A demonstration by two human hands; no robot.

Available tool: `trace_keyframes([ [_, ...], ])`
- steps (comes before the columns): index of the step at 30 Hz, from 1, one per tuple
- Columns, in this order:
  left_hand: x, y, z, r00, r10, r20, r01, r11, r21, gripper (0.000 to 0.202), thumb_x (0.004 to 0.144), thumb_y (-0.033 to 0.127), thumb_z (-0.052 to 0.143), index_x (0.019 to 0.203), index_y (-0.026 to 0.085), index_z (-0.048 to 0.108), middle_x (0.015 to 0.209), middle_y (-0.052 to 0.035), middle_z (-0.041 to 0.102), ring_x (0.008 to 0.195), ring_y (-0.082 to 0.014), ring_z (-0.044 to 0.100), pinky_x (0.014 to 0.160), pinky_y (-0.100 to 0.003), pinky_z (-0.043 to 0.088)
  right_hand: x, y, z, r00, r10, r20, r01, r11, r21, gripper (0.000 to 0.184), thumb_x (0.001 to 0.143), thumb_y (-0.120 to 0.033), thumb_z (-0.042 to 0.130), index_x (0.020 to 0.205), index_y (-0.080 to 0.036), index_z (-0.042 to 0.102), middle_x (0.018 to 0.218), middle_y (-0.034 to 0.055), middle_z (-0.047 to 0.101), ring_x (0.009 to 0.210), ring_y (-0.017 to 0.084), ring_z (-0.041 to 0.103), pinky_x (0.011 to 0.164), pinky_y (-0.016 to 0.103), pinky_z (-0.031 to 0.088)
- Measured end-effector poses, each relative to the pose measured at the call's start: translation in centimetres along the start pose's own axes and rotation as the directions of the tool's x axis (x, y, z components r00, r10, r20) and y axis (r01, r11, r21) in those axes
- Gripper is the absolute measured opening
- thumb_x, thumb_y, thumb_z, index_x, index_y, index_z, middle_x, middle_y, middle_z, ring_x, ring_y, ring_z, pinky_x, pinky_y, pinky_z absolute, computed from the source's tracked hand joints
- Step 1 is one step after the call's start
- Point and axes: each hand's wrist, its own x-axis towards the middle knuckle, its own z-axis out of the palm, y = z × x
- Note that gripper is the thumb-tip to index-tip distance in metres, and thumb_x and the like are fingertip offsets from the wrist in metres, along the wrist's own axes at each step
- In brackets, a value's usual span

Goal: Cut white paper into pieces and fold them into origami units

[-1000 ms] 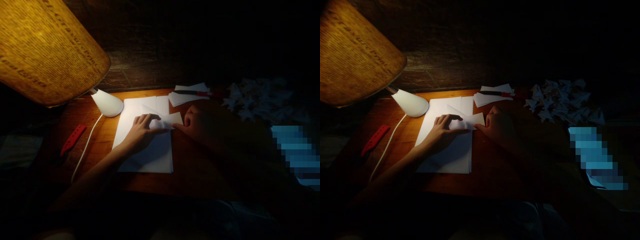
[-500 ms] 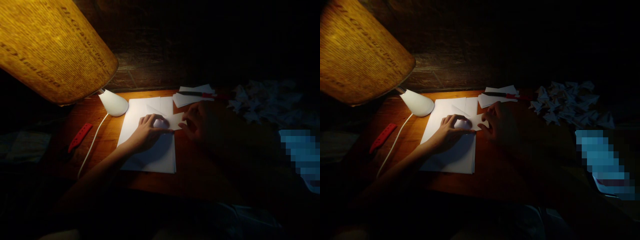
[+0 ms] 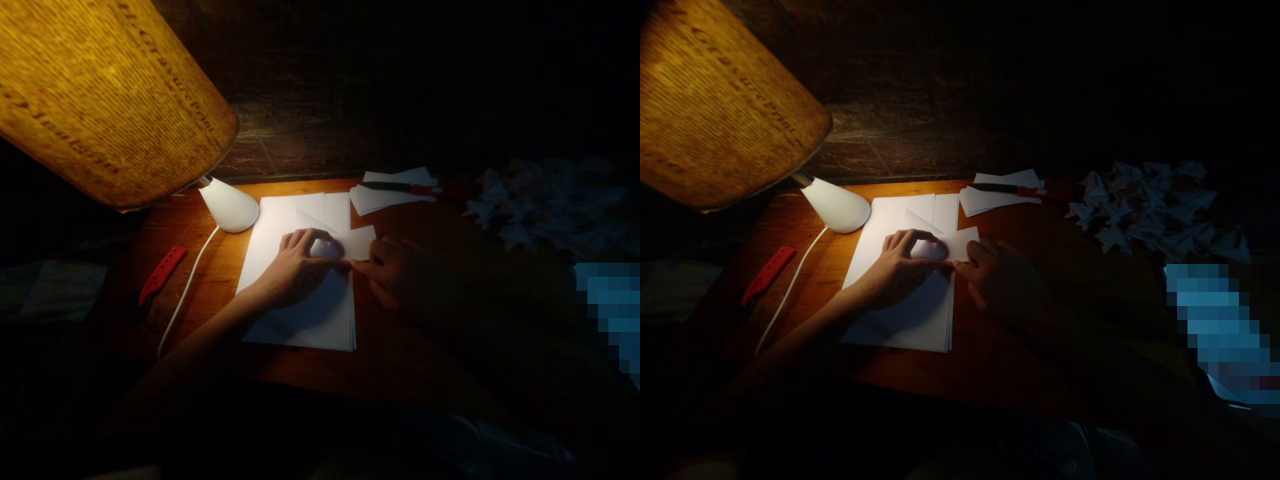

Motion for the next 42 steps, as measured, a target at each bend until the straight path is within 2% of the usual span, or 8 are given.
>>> trace_keyframes([
  [7,0.1,-0.1,0.1,1.0,-0.001,-0.02,0.002,1.0,0.015,0.038,0.101,0.023,0.065,0.131,0.045,0.076,0.143,-0.0085,0.056,0.124,-0.0315,0.052,0.102,-0.051,0.045,0.3,-0.7,-1.1,0.987,0.157,0.033,-0.158,0.987,0.02,0.02,0.092,-0.015,0.066,0.101,-0.022,0.082,0.093,0.0097,0.063,0.088,0.025,0.05,0.069,0.037,0.029],
  [13,0.0,-0.1,0.1,1.0,0.001,-0.029,-0.001,1.0,-0.01,0.04,0.1,0.022,0.067,0.13,0.046,0.076,0.142,-0.0079,0.056,0.125,-0.0316,0.053,0.103,-0.052,0.045,-0.3,0.0,-1.8,0.948,0.312,0.054,-0.316,0.946,0.076,0.018,0.093,-0.017,0.065,0.09,-0.021,0.082,0.09,0.0093,0.063,0.086,0.024,0.053,0.064,0.037,0.029],
  [22,0.1,0.1,0.1,1.0,-0.006,-0.028,0.006,0.999,-0.034,0.042,0.099,0.02,0.066,0.132,0.045,0.075,0.139,-0.0082,0.058,0.124,-0.0311,0.053,0.104,-0.054,0.046,-0.6,0.6,-1.7,0.929,0.371,0.01,-0.37,0.923,0.106,0.022,0.09,-0.012,0.063,0.082,-0.021,0.082,0.084,0.0091,0.061,0.084,0.025,0.054,0.066,0.038,0.034],
  [25,0.1,0.1,0.2,0.999,-0.007,-0.034,0.006,1.0,-0.031,0.04,0.099,0.021,0.066,0.13,0.044,0.076,0.139,-0.0086,0.057,0.122,-0.0312,0.052,0.103,-0.054,0.046,-0.5,0.6,-1.9,0.938,0.346,-0.003,-0.344,0.935,0.086,0.02,0.088,-0.011,0.063,0.082,-0.02,0.08,0.086,0.0099,0.063,0.086,0.025,0.054,0.067,0.038,0.034],
  [28,0.1,0.0,0.2,0.999,0.0,-0.039,-0.001,1.0,-0.016,0.042,0.097,0.02,0.067,0.131,0.044,0.075,0.141,-0.0085,0.056,0.123,-0.0315,0.051,0.102,-0.054,0.047,-0.3,0.6,-1.9,0.973,0.232,-0.009,-0.231,0.971,0.059,0.019,0.089,-0.011,0.063,0.094,-0.018,0.08,0.097,0.0124,0.066,0.093,0.027,0.055,0.071,0.038,0.036],
  [33,0.1,0.0,0.3,0.999,0.001,-0.039,-0.001,1.0,-0.001,0.04,0.097,0.02,0.067,0.129,0.042,0.076,0.141,-0.0091,0.056,0.125,-0.0322,0.051,0.104,-0.055,0.046,-0.1,0.3,-0.4,1.0,0.007,0.012,-0.008,0.996,0.091,0.044,0.087,-0.006,0.062,0.127,-0.019,0.073,0.115,0.0116,0.069,0.102,0.027,0.054,0.081,0.038,0.038],
  [37,0.1,0.0,0.2,0.999,0.001,-0.035,-0.002,1.0,-0.005,0.041,0.096,0.02,0.067,0.129,0.042,0.076,0.141,-0.009,0.057,0.126,-0.0328,0.051,0.104,-0.055,0.044,-0.1,-0.1,0.3,1.0,0.006,0.006,-0.006,0.996,0.086,0.041,0.09,-0.005,0.06,0.127,-0.019,0.073,0.117,0.0098,0.071,0.103,0.026,0.054,0.081,0.038,0.036],
  [42,0.1,-0.1,-0.2,1.0,0.009,-0.019,-0.009,1.0,0.001,0.037,0.096,0.022,0.07,0.124,0.042,0.079,0.141,-0.0083,0.058,0.127,-0.0332,0.051,0.107,-0.057,0.042,0.2,-0.5,-0.4,0.998,0.044,0.037,-0.045,0.999,0.016,0.03,0.094,-0.011,0.062,0.117,-0.021,0.077,0.11,0.0076,0.073,0.102,0.027,0.057,0.079,0.039,0.033],
])
